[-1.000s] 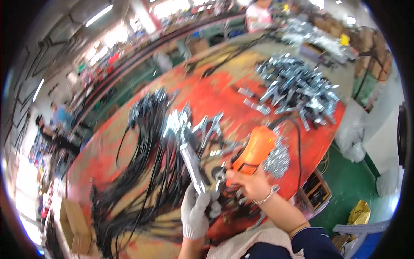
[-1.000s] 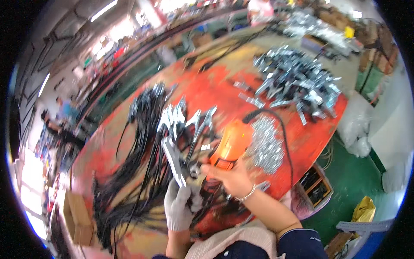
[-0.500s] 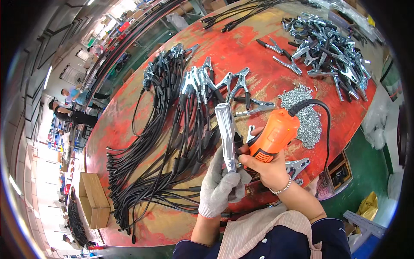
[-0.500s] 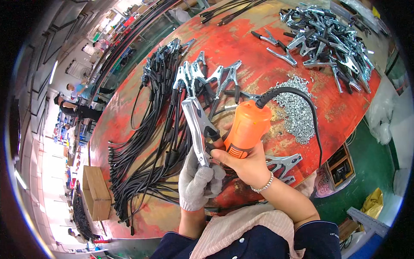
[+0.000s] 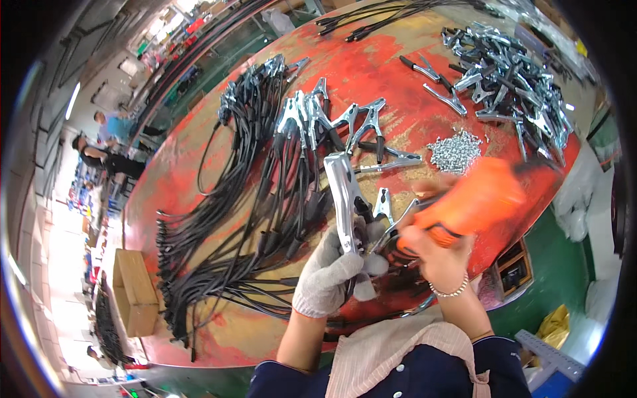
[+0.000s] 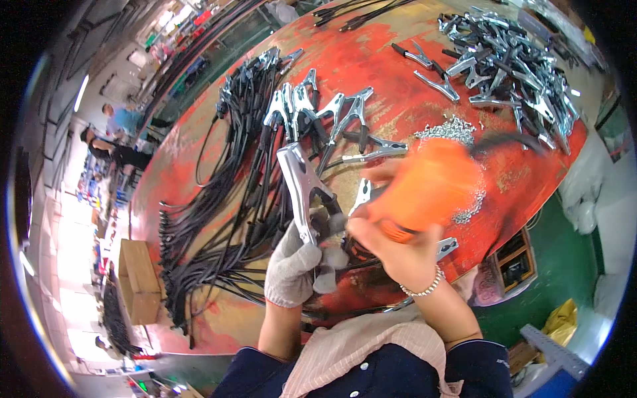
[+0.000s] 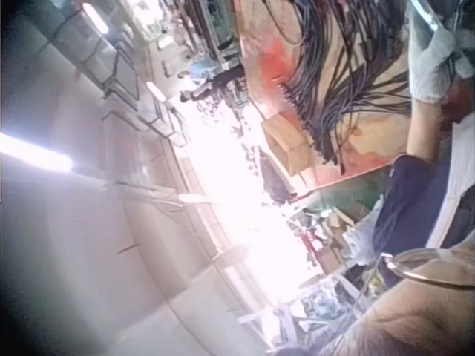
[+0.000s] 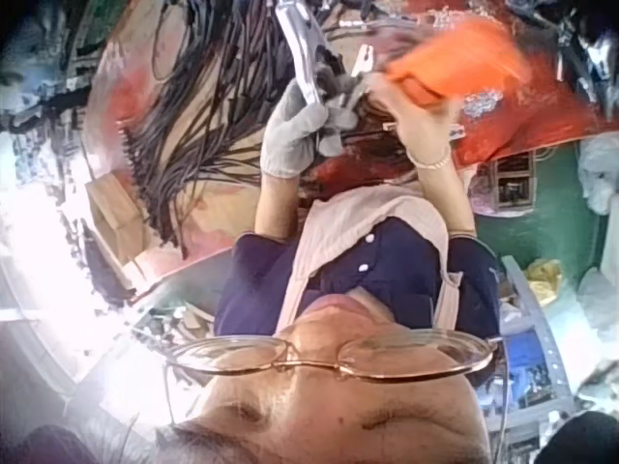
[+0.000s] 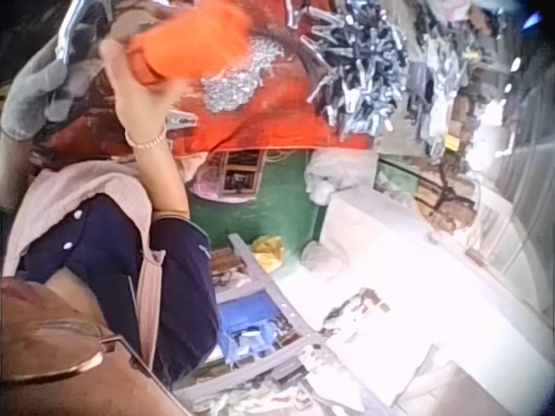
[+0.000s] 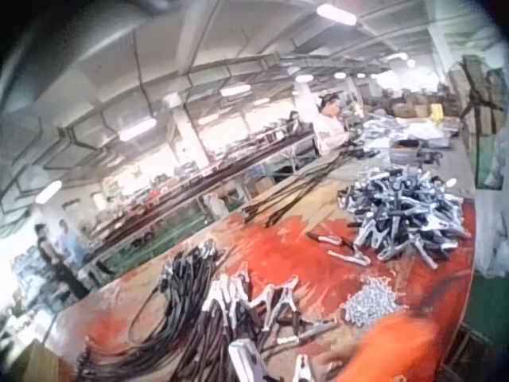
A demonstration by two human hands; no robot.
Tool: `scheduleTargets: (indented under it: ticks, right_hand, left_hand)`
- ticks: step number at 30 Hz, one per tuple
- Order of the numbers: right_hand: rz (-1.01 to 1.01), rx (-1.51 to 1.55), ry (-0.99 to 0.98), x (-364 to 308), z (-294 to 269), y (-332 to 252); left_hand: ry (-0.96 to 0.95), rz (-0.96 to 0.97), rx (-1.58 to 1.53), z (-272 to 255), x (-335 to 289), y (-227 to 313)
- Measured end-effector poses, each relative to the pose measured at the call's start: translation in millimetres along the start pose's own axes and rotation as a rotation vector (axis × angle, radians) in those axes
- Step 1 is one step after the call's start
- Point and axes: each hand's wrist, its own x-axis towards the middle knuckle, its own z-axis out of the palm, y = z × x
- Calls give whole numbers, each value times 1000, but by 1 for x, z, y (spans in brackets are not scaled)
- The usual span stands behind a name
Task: Assembling jumper cable clamps using a power drill and small screws on a factory workbench.
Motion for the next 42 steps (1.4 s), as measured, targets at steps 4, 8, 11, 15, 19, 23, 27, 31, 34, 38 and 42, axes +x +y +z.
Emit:
scheduleTargets:
  ticks: [4,8,11,15,19,23,27,31,34,38,42]
  right_hand:
    - [-564,320,89,4,-3,-37]
    - [-840,427,-76,1,2,-48]
    - [-901,337,-158,3,2,-47]
    - [-928,312,-180,4,4,-45]
    - [-936,326,-176,3,8,-44]
    - [-896,460,-257,0,3,-44]
    - [-888,481,-292,-1,4,-43]
    - [-916,418,-468,7,0,-45]
    - [-924,406,-578,15,5,-47]
    - [-891,354,-537,10,-1,-45]
    - [-887,298,-422,6,6,-46]
  left_hand:
    - [183,128,63,13,13,-7]
    - [193,136,156,7,26,-14]
    - [208,141,192,9,27,-12]
    - [211,137,181,7,28,-12]
    - [219,136,187,7,28,-11]
    - [206,161,184,7,29,-12]
    - [194,170,200,6,28,-12]
    - [232,182,319,9,29,-15]
    - [257,207,426,12,29,-17]
    - [236,184,425,10,30,-19]
    - [213,129,384,12,31,-14]
